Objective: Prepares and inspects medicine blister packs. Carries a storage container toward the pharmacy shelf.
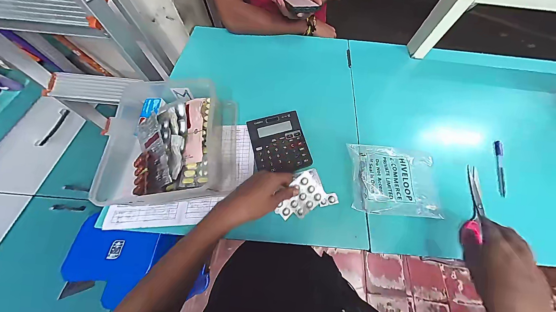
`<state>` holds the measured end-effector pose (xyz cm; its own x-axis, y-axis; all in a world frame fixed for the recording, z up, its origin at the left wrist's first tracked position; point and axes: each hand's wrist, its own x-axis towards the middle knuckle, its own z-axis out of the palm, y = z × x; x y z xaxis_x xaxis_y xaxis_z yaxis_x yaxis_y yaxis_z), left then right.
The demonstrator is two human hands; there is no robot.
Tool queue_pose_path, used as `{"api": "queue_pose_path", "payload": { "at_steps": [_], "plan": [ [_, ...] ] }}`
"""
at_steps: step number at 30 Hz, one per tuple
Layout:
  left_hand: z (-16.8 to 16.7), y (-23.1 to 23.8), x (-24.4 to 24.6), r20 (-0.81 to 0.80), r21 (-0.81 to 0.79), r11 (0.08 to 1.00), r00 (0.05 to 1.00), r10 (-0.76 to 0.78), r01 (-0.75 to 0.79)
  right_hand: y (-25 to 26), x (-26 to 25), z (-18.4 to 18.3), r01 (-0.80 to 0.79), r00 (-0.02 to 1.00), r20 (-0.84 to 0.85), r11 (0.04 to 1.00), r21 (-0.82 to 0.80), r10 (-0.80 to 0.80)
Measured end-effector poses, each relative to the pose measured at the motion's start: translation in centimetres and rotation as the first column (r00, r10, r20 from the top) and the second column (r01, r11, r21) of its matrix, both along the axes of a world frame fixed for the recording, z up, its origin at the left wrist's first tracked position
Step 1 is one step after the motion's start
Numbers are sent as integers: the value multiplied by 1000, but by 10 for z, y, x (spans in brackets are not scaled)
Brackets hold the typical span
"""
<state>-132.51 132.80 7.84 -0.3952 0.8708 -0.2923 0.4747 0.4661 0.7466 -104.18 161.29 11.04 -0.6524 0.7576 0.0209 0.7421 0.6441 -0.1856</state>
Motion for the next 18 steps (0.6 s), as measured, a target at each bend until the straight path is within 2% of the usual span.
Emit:
{"api": "queue_pose_path", "payload": {
  "at_steps": [1,2,4,5,7,9,11,12,14,16,17,18],
  "plan": [
    [-3,-4,10,-14,5,1000,1000,-3,3,-20,-10,-7,-199,977,-66,980,32,201],
    [-6,-9,18,-32,14,1000,999,-13,13,-40,-23,-21,-410,900,-140,911,49,413],
    [-11,-18,27,-54,24,999,998,-40,41,-72,-49,-55,-743,644,-242,669,28,726],
    [-13,-22,29,-48,12,998,997,-57,57,-80,-58,-72,-816,554,-229,576,37,800],
    [-15,-27,30,-23,-8,998,997,-69,69,-81,-71,-93,-843,510,-153,527,109,847],
    [-16,-30,31,-21,21,999,999,-30,30,-66,-89,-95,-817,552,-99,561,134,828],
    [-18,-29,33,-12,90,995,999,37,-36,-51,-106,-85,-802,573,-117,584,124,811],
    [-18,-27,33,9,132,989,997,70,-71,-48,-112,-78,-818,544,-174,565,108,821],
    [-18,-23,32,136,232,965,986,93,-123,-50,-115,-67,-894,389,-368,442,68,844],
    [-20,-17,31,336,320,937,941,27,-141,-60,-112,-70,-942,216,-490,312,121,845],
    [-22,-13,32,384,343,927,923,9,-152,-62,-110,-76,-940,137,-540,281,194,831],
    [-23,-10,34,349,363,917,937,30,-165,-62,-108,-81,-920,87,-581,290,266,809]
  ]
}}
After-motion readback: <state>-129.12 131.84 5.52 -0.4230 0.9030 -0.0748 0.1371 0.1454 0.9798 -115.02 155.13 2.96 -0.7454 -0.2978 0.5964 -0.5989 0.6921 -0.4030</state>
